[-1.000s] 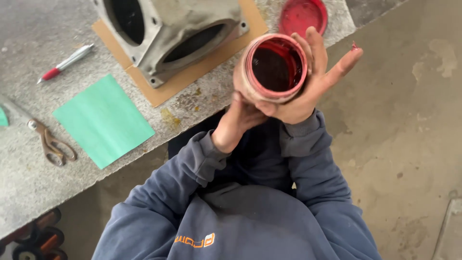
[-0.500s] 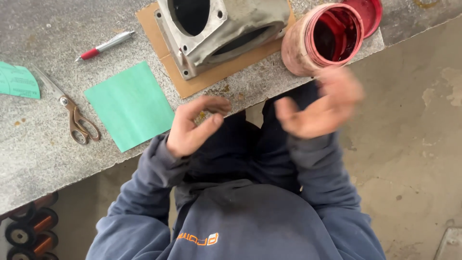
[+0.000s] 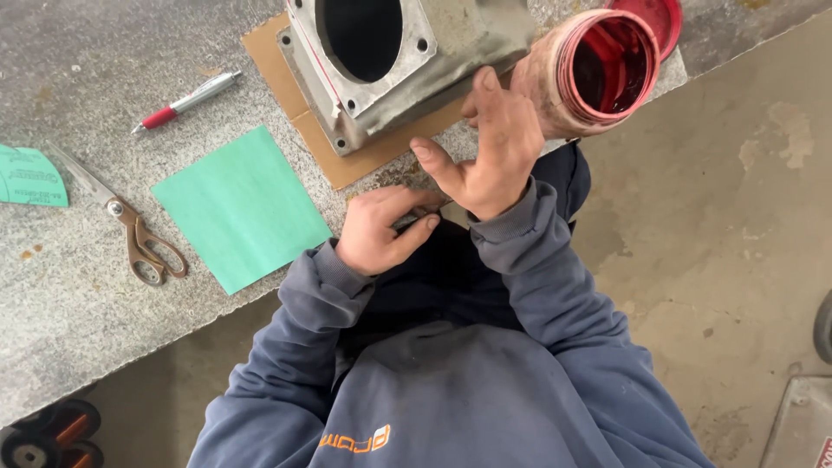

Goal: Cutting a green gasket to size and applying red sealant paste to an engine component housing.

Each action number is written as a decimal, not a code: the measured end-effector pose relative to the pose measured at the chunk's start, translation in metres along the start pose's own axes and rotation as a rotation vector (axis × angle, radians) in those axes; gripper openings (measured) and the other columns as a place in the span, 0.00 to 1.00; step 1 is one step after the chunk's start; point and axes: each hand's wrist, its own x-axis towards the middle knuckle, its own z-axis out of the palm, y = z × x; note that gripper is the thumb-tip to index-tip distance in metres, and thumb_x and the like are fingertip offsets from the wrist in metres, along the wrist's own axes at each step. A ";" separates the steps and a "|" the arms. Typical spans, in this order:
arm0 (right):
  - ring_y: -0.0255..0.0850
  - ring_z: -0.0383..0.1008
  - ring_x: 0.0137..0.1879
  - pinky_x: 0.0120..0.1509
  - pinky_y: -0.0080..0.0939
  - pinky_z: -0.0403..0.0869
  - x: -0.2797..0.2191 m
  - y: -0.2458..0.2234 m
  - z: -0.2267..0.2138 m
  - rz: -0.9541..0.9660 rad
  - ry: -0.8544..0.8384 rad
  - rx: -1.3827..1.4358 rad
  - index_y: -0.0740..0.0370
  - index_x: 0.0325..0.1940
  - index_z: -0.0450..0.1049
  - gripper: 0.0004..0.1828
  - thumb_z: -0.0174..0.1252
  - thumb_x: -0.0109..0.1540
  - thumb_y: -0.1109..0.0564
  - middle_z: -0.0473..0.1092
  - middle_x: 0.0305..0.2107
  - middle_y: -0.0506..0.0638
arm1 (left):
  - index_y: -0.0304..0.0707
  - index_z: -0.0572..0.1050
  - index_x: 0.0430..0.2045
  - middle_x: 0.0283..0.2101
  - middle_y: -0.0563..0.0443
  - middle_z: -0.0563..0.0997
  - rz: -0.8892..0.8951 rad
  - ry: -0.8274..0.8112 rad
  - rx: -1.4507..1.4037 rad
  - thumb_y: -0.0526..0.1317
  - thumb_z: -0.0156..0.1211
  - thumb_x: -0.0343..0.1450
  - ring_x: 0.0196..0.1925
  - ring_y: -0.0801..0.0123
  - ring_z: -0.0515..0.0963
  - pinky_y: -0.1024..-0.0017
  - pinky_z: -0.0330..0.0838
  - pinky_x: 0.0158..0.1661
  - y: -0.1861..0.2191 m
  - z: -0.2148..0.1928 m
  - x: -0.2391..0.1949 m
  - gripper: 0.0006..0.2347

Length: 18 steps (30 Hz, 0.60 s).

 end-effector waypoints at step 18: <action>0.46 0.63 0.58 0.67 0.52 0.59 -0.006 -0.015 0.016 0.064 0.031 -0.152 0.53 0.83 0.45 0.47 0.56 0.72 0.29 0.66 0.55 0.55 | 0.39 0.79 0.38 0.31 0.46 0.80 0.033 -0.035 0.141 0.39 0.68 0.68 0.33 0.52 0.80 0.60 0.73 0.37 -0.010 0.007 -0.002 0.09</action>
